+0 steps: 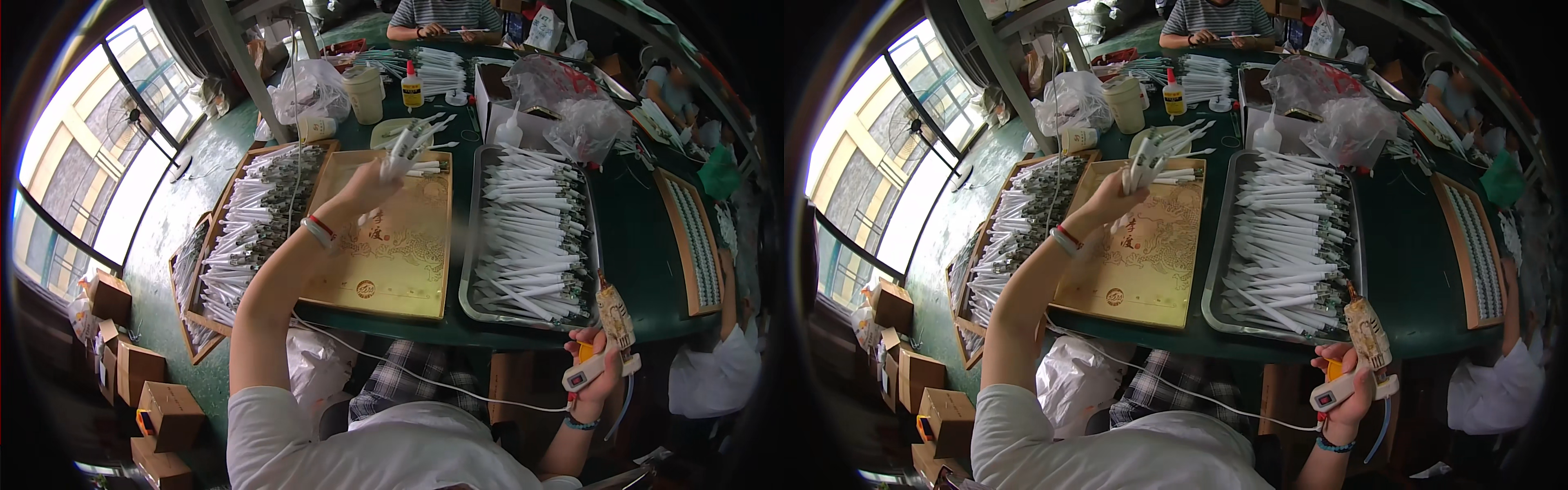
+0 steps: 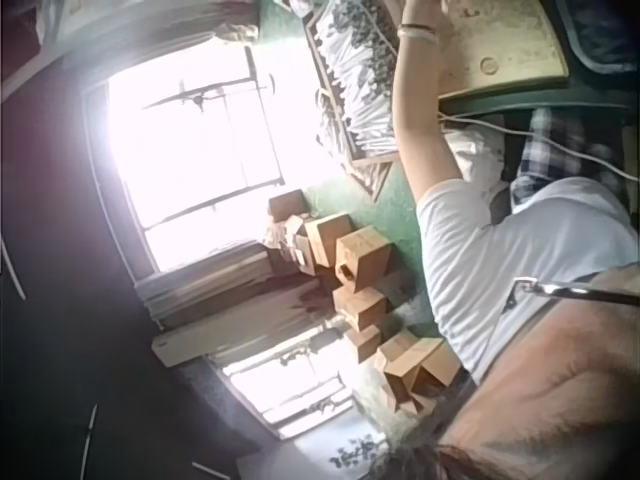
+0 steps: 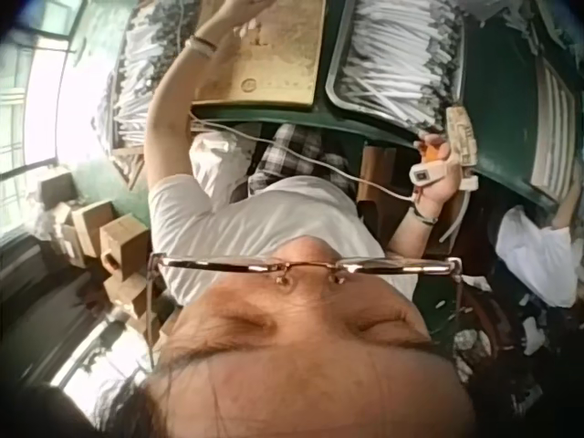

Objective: Gluing electronic components into plastic housings using a hot glue gun at a factory workstation.

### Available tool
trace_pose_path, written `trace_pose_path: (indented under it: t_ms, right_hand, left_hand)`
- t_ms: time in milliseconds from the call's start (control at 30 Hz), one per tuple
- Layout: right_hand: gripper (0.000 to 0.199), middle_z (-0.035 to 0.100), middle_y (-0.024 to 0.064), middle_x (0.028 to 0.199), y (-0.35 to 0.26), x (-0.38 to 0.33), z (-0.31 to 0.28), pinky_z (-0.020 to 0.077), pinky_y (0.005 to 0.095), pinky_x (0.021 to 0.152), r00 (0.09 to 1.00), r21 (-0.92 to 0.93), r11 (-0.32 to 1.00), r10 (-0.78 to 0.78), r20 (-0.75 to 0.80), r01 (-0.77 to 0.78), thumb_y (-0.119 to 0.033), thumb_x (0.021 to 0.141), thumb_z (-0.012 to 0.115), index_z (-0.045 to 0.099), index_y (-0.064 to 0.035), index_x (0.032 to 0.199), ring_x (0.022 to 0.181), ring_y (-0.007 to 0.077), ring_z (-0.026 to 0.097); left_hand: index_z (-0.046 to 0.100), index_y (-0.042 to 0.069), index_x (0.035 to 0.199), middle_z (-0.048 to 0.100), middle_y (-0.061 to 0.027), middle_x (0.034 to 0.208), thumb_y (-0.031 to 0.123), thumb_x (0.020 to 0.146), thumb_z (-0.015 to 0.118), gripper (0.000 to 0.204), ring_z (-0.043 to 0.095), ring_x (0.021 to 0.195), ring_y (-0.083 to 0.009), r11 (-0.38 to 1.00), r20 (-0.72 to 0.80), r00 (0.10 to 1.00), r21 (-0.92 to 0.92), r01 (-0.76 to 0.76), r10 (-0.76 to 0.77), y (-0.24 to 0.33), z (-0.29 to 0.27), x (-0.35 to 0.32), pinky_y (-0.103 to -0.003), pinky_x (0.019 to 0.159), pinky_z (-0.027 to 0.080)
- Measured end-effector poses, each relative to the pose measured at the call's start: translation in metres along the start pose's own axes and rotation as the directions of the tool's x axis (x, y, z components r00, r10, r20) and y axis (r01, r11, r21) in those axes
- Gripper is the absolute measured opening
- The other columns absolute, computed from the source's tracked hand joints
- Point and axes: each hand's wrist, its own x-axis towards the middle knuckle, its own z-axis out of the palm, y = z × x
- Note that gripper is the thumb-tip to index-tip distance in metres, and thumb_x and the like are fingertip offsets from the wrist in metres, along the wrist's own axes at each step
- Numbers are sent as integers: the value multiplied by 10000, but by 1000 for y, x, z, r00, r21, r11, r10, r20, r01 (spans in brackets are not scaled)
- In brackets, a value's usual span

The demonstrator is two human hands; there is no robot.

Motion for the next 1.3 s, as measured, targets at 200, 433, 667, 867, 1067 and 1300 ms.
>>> trace_pose_path:
  t_ms: [200,433,667,867,1067,1300]
  right_hand:
    - [358,554,95,883,3,5,6,470,338,741,1000,-4,1000,15,18,-15,-449,819,534,458,-100,790,902,224,555]
    - [370,549,95,872,2,2,7,465,336,741,1000,-50,999,12,18,-11,-459,807,536,455,-98,792,896,226,551]
    - [381,544,103,857,7,1,14,466,338,739,999,-81,997,14,50,-10,-471,808,529,451,-100,779,886,226,548]
    - [414,561,157,910,17,3,25,442,390,807,972,-103,994,64,225,-42,-470,791,558,449,-72,762,931,274,533]
    - [434,570,136,912,4,12,51,406,446,864,920,-129,991,72,385,-24,-490,789,583,468,-72,789,971,278,517]
    - [469,562,87,807,-7,13,46,426,414,808,916,-68,991,134,378,-117,-546,778,567,473,-86,773,873,236,527]
  left_hand:
    - [549,-6,905,605,-72,820,-10,796,569,111,599,787,-182,552,-297,951,-809,-203,-86,15,33,-28,-306,718,491]
    - [575,-4,845,624,-67,763,11,763,620,95,598,716,-127,660,-372,928,-704,-262,-28,16,35,-21,-260,632,482]
    - [591,6,840,602,-21,710,71,784,642,99,567,654,-87,792,-348,936,-587,-167,-61,22,28,-27,-235,571,458]
    - [612,0,892,618,-24,741,56,768,648,141,575,676,-79,682,-153,988,-726,-92,-29,110,27,-48,-223,592,468]
    - [539,-33,1039,626,-114,901,-5,767,586,277,615,790,-160,677,30,967,-720,-155,253,143,42,-63,-289,702,510]
    - [535,-55,995,611,-135,850,36,776,568,240,594,733,-174,674,134,916,-718,-172,377,146,56,-57,-285,649,482]
